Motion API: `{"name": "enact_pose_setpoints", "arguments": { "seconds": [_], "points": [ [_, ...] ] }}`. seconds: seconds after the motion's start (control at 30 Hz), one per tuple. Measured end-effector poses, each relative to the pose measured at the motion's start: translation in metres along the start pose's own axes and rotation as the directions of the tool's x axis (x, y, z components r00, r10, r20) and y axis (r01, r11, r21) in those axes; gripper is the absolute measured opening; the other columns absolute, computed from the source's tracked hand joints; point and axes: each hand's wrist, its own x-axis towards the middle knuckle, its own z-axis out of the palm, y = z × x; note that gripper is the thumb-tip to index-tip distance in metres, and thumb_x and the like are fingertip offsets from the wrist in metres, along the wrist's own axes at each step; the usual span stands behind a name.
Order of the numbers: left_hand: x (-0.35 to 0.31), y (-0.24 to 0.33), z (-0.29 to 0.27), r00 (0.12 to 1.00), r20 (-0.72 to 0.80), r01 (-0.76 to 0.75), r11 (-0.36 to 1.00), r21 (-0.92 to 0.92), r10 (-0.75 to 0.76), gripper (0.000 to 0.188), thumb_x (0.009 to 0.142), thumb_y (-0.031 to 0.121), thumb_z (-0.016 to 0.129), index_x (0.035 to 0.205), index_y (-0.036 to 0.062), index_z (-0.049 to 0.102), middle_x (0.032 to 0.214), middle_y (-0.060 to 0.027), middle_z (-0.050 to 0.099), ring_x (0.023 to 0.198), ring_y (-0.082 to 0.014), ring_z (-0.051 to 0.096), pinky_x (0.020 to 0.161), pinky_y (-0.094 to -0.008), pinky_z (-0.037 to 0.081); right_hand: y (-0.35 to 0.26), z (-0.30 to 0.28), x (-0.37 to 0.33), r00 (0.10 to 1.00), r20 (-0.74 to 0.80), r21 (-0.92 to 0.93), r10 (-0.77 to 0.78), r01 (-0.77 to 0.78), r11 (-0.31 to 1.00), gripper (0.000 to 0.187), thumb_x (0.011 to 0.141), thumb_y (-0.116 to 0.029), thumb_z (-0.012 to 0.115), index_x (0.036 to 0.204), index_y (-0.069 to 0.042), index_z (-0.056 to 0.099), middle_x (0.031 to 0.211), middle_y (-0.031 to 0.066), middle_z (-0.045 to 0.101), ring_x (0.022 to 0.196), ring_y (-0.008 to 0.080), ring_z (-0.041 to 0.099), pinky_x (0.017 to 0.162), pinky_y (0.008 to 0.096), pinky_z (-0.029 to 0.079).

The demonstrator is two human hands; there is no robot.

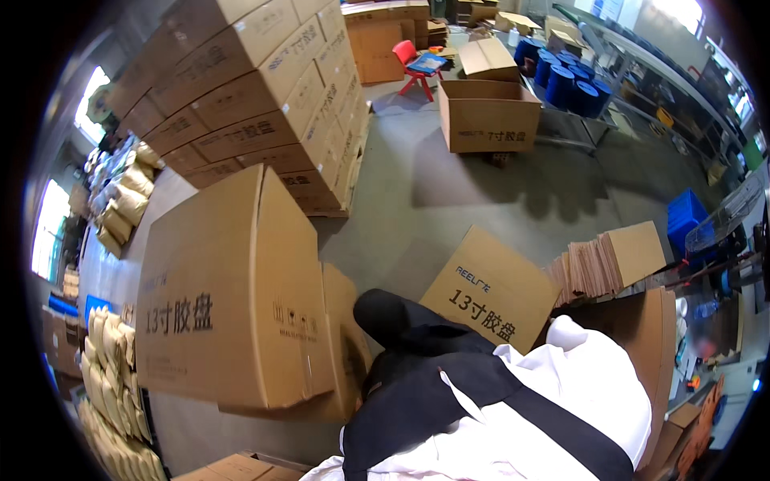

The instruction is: The person seals a cardboard box containing blue plastic reels using a handheld tape dispenser. They then carry the sealed box to a stack of similar boxes. The person retrieves another empty box, places it on a table, and begins packing blue plastic reels into it.

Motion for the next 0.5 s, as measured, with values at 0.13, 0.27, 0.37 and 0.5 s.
{"name": "enact_pose_setpoints", "arguments": {
  "seconds": [0.13,0.27,0.37,0.5],
  "points": [
    [0.077,0.140,-0.006,0.996,-0.005,-0.088,0.993,-0.080,0.088,0.015,0.086,0.018,0.053,0.090,0.0045,0.057,0.068,-0.0055,0.051,0.058,-0.0169,0.049,0.054,-0.0315,0.042,-0.030,0.018,0.007,0.982,0.184,0.116,0.042,-0.064,0.991,0.043,0.083,-0.032,0.063,0.116,-0.005,0.060,0.103,0.0130,0.065,0.087,0.0257,0.062,0.073,0.0386,0.049],
    [0.159,0.262,0.022,0.979,0.087,-0.177,0.982,-0.068,0.183,0.014,0.087,0.018,0.053,0.090,0.0048,0.056,0.067,-0.0050,0.051,0.057,-0.0163,0.048,0.053,-0.0310,0.041,-0.167,0.010,0.070,0.917,0.329,0.172,-0.225,0.176,0.969,0.043,0.082,-0.032,0.065,0.113,-0.003,0.063,0.098,0.0117,0.067,0.082,0.0230,0.064,0.068,0.0376,0.050],
    [0.216,0.335,0.040,0.960,0.194,-0.220,0.973,0.063,0.204,0.014,0.087,0.018,0.052,0.091,0.0050,0.056,0.067,-0.0047,0.050,0.056,-0.0159,0.048,0.052,-0.0307,0.040,-0.329,-0.035,0.130,0.804,0.289,-0.015,-0.519,0.546,0.838,0.049,0.081,-0.039,0.062,0.117,-0.007,0.061,0.109,0.0157,0.066,0.097,0.0277,0.063,0.083,0.0377,0.049],
    [0.280,0.431,0.052,0.937,0.318,-0.239,0.933,0.269,0.148,0.013,0.087,0.018,0.052,0.091,0.0053,0.056,0.066,-0.0042,0.049,0.055,-0.0152,0.047,0.050,-0.0303,0.039,-0.544,-0.120,0.196,0.775,0.142,-0.107,-0.616,0.631,0.768,0.046,0.082,-0.037,0.058,0.119,-0.009,0.061,0.110,0.0149,0.065,0.101,0.0330,0.061,0.088,0.0400,0.047]
  ]
}}
